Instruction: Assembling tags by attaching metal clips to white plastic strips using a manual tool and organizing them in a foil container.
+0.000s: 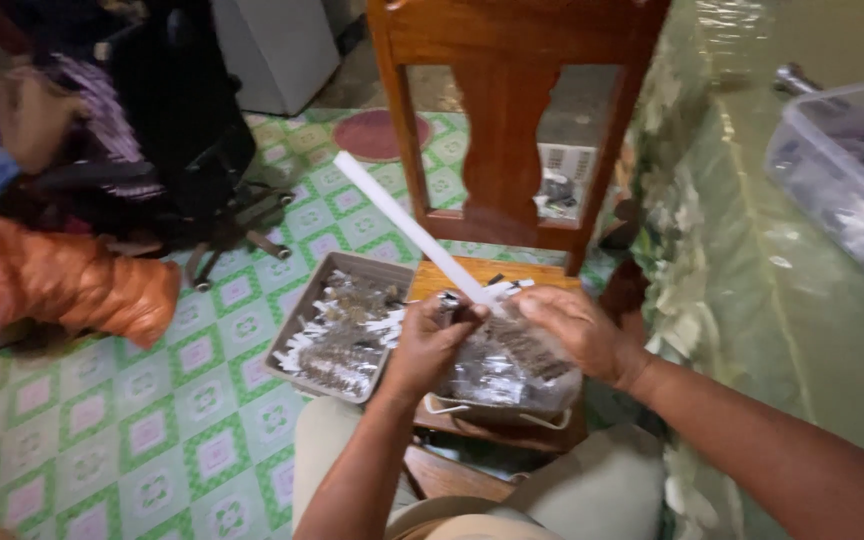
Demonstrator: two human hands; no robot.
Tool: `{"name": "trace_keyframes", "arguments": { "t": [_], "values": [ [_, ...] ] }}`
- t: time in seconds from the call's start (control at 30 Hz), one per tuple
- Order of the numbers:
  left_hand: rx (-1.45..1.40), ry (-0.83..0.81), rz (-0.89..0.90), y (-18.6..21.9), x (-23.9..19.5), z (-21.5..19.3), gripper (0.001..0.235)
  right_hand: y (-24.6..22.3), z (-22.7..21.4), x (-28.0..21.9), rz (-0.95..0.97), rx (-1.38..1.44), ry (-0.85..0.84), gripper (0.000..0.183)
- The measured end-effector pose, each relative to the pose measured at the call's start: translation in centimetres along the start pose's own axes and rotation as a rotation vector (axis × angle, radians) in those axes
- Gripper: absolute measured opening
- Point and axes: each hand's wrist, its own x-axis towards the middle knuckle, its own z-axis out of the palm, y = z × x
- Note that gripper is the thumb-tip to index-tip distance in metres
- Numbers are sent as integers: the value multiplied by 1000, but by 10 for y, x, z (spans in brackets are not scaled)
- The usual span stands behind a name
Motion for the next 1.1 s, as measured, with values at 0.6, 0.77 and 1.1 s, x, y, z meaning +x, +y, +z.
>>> {"name": "trace_keyframes", "arguments": {
  "t": [0.6,0.77,1.1],
  "values": [
    [362,-3,60,21,-7,32,37,-18,-13,-3,225,-401,68,12],
    [363,-6,34,31,-6,33,39,-26,-9,-4,266,-413,101,12],
    [378,-9,39,30,-6,33,38,-27,-10,-5,179,-617,82,19]
  ]
}}
